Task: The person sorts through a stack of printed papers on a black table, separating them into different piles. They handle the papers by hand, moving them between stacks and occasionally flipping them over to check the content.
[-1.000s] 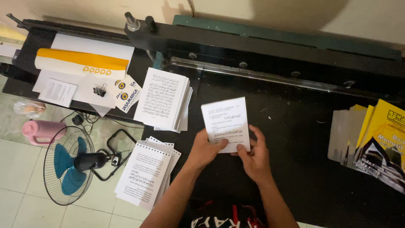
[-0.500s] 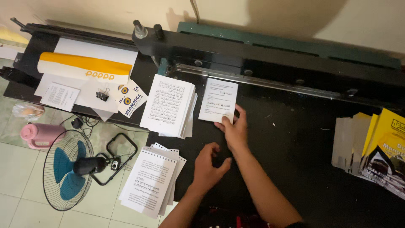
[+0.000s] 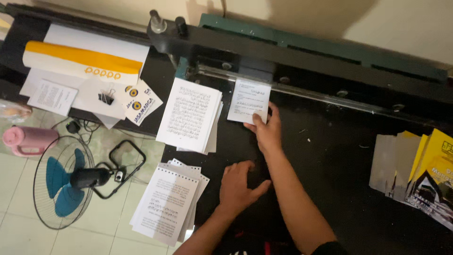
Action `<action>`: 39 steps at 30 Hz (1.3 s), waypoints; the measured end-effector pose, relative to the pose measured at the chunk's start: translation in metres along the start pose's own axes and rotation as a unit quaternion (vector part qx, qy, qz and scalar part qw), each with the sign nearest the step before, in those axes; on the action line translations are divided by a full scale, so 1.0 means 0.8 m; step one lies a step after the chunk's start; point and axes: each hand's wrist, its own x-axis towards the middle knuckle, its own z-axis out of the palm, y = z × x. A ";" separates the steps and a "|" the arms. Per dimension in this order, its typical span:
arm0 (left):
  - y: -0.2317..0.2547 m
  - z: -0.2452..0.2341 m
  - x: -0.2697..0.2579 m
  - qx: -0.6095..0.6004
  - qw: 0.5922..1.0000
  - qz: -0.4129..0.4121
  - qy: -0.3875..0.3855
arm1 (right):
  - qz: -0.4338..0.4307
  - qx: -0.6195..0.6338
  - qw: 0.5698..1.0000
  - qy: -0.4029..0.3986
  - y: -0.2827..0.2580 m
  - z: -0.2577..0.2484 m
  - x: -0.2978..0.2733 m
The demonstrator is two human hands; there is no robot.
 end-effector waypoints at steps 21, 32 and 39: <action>-0.003 0.008 -0.005 -0.006 1.000 -0.006 -0.012 | -0.021 0.037 0.998 -0.052 0.005 -0.007 0.002; -0.002 0.008 -0.016 -0.147 0.984 -0.086 0.049 | -0.009 0.066 0.997 -0.043 -0.001 -0.016 -0.021; -0.021 -0.002 -0.016 -0.463 0.865 -0.115 0.155 | -0.025 0.029 0.990 -0.139 -0.056 -0.111 -0.154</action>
